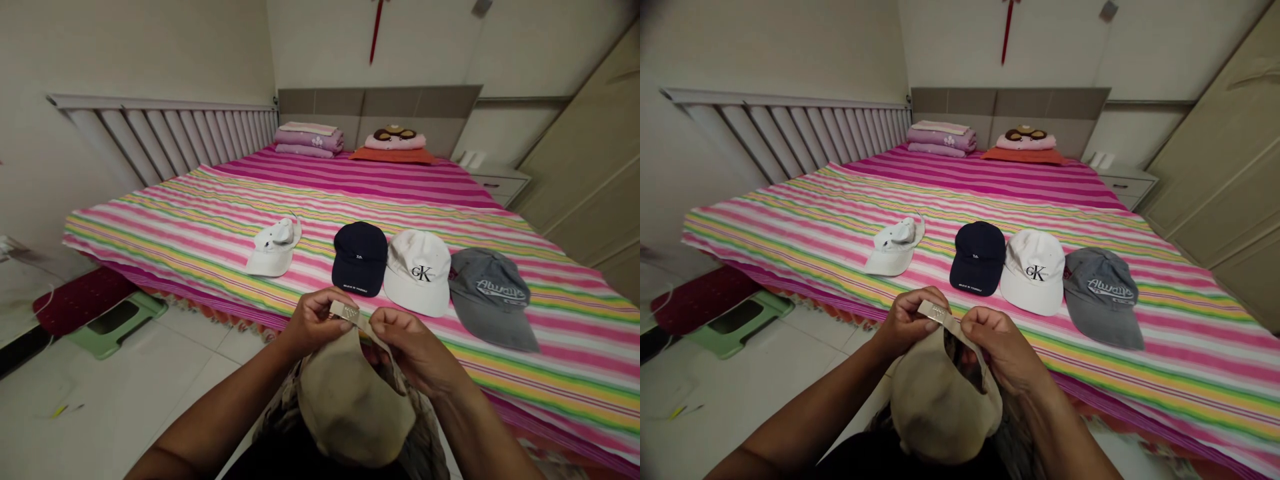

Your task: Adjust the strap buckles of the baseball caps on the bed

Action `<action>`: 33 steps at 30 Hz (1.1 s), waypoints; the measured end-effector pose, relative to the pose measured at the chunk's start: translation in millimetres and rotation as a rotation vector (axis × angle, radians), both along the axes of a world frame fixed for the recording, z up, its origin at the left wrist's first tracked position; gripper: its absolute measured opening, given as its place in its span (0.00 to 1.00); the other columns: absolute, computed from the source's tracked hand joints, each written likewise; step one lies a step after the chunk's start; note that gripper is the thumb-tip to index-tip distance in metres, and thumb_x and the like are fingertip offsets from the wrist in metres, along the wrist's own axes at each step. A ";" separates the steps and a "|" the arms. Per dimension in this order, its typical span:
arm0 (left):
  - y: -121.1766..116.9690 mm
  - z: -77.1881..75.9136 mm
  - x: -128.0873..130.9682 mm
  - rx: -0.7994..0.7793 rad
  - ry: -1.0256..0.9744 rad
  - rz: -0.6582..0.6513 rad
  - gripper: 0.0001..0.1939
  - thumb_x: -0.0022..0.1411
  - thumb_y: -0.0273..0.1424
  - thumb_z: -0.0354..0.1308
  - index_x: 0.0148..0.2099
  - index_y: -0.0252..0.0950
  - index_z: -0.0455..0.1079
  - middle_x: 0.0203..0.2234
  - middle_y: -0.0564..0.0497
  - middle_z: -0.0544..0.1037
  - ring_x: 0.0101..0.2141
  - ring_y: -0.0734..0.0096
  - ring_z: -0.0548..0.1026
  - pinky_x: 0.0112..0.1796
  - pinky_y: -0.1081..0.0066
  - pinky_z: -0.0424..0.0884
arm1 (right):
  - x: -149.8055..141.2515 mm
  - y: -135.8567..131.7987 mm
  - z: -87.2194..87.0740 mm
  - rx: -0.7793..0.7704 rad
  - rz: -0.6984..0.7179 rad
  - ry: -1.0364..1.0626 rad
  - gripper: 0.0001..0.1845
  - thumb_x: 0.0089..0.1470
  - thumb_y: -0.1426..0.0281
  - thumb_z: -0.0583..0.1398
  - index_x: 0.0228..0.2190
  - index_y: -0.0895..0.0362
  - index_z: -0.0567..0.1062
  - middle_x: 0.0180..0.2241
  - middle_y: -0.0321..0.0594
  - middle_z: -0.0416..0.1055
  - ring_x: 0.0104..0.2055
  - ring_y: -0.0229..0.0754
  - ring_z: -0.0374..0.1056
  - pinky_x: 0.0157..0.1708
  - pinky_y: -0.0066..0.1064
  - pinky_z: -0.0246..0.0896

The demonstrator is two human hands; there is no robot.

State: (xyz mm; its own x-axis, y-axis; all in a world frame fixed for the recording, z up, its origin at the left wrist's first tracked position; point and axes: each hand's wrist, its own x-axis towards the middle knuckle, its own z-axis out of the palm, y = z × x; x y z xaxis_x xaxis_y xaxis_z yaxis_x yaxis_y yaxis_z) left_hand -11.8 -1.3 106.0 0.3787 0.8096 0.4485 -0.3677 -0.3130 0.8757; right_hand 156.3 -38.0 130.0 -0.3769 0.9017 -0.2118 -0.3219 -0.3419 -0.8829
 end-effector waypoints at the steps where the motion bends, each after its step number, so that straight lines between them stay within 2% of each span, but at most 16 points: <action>1: 0.1 -0.6 -0.2 -0.002 0.011 -0.007 0.10 0.47 0.29 0.62 0.35 0.33 0.71 0.28 0.48 0.71 0.29 0.73 0.69 0.31 0.72 0.63 | -0.3 -0.1 -0.5 0.006 -0.011 0.004 0.14 0.40 0.63 0.64 0.19 0.58 0.66 0.12 0.32 0.63 0.14 0.31 0.56 0.16 0.23 0.48; 6: -0.4 -0.5 -0.1 0.036 0.144 -0.021 0.12 0.46 0.29 0.62 0.35 0.32 0.72 0.28 0.47 0.72 0.29 0.71 0.69 0.31 0.71 0.64 | -5.3 -0.4 1.1 0.050 -0.081 -0.048 0.14 0.39 0.62 0.65 0.20 0.59 0.68 0.10 0.30 0.61 0.12 0.29 0.52 0.14 0.23 0.46; 10: -0.7 -0.3 -1.5 0.011 0.171 -0.045 0.13 0.45 0.29 0.63 0.36 0.32 0.72 0.28 0.47 0.72 0.29 0.71 0.69 0.31 0.72 0.63 | -4.8 -0.5 1.7 0.105 -0.086 -0.124 0.14 0.40 0.62 0.64 0.20 0.59 0.68 0.11 0.30 0.62 0.12 0.29 0.53 0.14 0.23 0.46; 12: -0.3 -1.5 -3.7 -0.050 0.167 -0.074 0.14 0.44 0.30 0.64 0.36 0.32 0.72 0.27 0.48 0.72 0.29 0.72 0.68 0.31 0.73 0.63 | -2.7 -0.5 0.8 0.128 -0.069 -0.135 0.14 0.41 0.62 0.64 0.21 0.59 0.69 0.12 0.30 0.62 0.13 0.29 0.54 0.14 0.22 0.47; 16: 0.9 -3.4 -9.7 -0.253 0.087 -0.274 0.23 0.41 0.40 0.65 0.39 0.31 0.72 0.27 0.48 0.72 0.28 0.72 0.68 0.29 0.73 0.63 | 1.6 0.2 -1.1 0.141 -0.046 -0.146 0.13 0.42 0.62 0.64 0.22 0.60 0.70 0.14 0.31 0.64 0.15 0.30 0.56 0.15 0.23 0.50; 18: 1.3 -2.6 -11.9 -0.322 0.045 -0.316 0.25 0.42 0.43 0.63 0.39 0.31 0.73 0.27 0.47 0.73 0.28 0.71 0.69 0.29 0.73 0.63 | 2.4 0.4 -1.0 0.144 -0.048 -0.153 0.13 0.42 0.63 0.64 0.23 0.59 0.70 0.15 0.32 0.65 0.15 0.31 0.57 0.15 0.23 0.51; 25: 1.7 5.3 -12.7 -0.370 0.153 -0.224 0.16 0.44 0.36 0.64 0.36 0.33 0.74 0.25 0.50 0.73 0.24 0.77 0.67 0.25 0.77 0.61 | -0.4 -3.1 7.8 0.078 -0.049 -0.060 0.13 0.42 0.63 0.64 0.26 0.59 0.69 0.16 0.31 0.65 0.15 0.29 0.56 0.16 0.21 0.50; 29: 0.3 6.5 -11.1 -0.402 0.127 -0.245 0.15 0.43 0.34 0.65 0.35 0.33 0.74 0.26 0.51 0.73 0.24 0.78 0.68 0.25 0.78 0.62 | -1.2 -2.9 9.3 0.108 -0.060 -0.071 0.12 0.38 0.67 0.65 0.26 0.58 0.69 0.16 0.29 0.63 0.16 0.29 0.56 0.16 0.21 0.50; 33: -1.1 6.4 -9.8 -0.468 0.086 -0.280 0.14 0.42 0.32 0.65 0.34 0.32 0.74 0.26 0.50 0.74 0.25 0.78 0.69 0.27 0.78 0.63 | 0.5 -1.6 7.4 0.144 -0.054 -0.115 0.11 0.40 0.68 0.65 0.25 0.58 0.69 0.16 0.30 0.63 0.16 0.29 0.56 0.16 0.21 0.50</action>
State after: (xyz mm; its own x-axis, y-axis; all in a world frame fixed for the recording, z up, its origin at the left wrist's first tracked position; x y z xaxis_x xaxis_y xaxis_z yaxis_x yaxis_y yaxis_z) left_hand -21.6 -2.5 112.5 0.6276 0.7782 0.0230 -0.3023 0.2164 0.9283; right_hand 156.8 -39.6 137.4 -0.3075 0.9443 -0.1175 -0.2308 -0.1938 -0.9535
